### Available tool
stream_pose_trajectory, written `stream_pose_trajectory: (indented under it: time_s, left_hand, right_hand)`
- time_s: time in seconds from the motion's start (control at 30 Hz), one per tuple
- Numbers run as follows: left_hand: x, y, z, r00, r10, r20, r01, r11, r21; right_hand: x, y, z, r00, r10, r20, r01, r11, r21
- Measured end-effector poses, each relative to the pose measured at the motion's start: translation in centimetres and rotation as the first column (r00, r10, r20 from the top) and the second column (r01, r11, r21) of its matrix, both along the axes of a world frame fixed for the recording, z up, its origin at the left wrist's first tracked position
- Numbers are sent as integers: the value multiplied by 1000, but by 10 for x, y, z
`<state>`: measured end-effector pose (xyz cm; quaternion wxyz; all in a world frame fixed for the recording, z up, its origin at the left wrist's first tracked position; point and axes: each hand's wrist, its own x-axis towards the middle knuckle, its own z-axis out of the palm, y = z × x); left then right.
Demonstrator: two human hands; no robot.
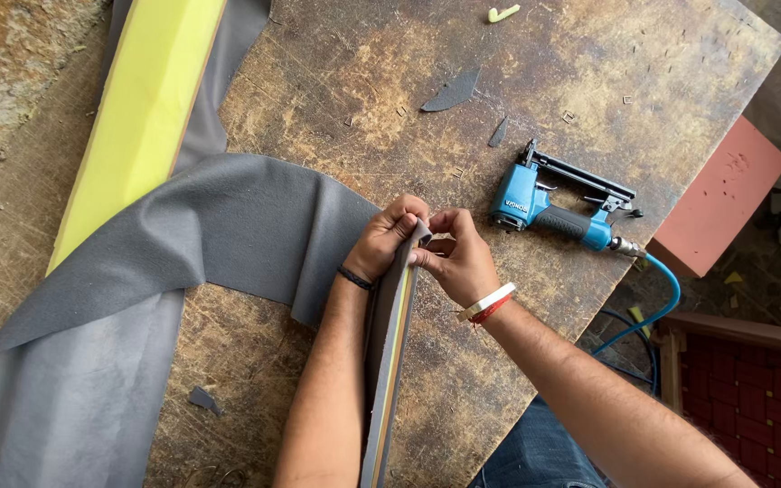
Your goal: The person carries pieces of gray fabric and foam across the workshop to a workbench. They lay a long fabric strip flat, place a narrow wooden board on it, fold the fabric over the board's edges, staple the fabric in place with a pneumatic nail gun, trim excess fabric with scissors, and continue folding and stapling along the board.
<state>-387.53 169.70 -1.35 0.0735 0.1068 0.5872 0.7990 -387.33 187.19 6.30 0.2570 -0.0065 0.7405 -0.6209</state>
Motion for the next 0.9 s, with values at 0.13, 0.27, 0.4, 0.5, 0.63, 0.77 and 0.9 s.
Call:
stream_pose_trajectory:
  time_s: [0.13, 0.27, 0.4, 0.5, 0.63, 0.77, 0.9]
  left_hand:
    - [-6, -12, 15, 999, -46, -7, 44, 985, -169]
    - [-7, -14, 20, 998, -43, 49, 56, 948, -314]
    - [-7, -14, 6, 989, -47, 140, 44, 999, 27]
    - [-8, -24, -8, 985, -83, 151, 56, 983, 177]
    - [-6, -30, -12, 995, 95, -33, -96, 994, -59]
    - [21, -11, 7, 939, 343, -4, -324, 883, -340]
    - [25, 0, 32, 908, 327, -263, -404, 509, -760]
  right_hand:
    - [-7, 9, 12, 996, 87, 36, -83, 993, -78]
    - [-21, 2, 16, 990, 64, 129, -66, 998, 12]
    - [-21, -7, 5, 998, 41, 51, -44, 997, 64]
    - [-18, -11, -16, 990, -28, 141, 25, 999, 22]
    - [-27, -28, -58, 978, -32, 207, 58, 991, -117]
    - [-27, -28, -89, 950, -92, 297, 152, 970, -187]
    - [-26, -29, -105, 943, -94, 319, 185, 946, -266]
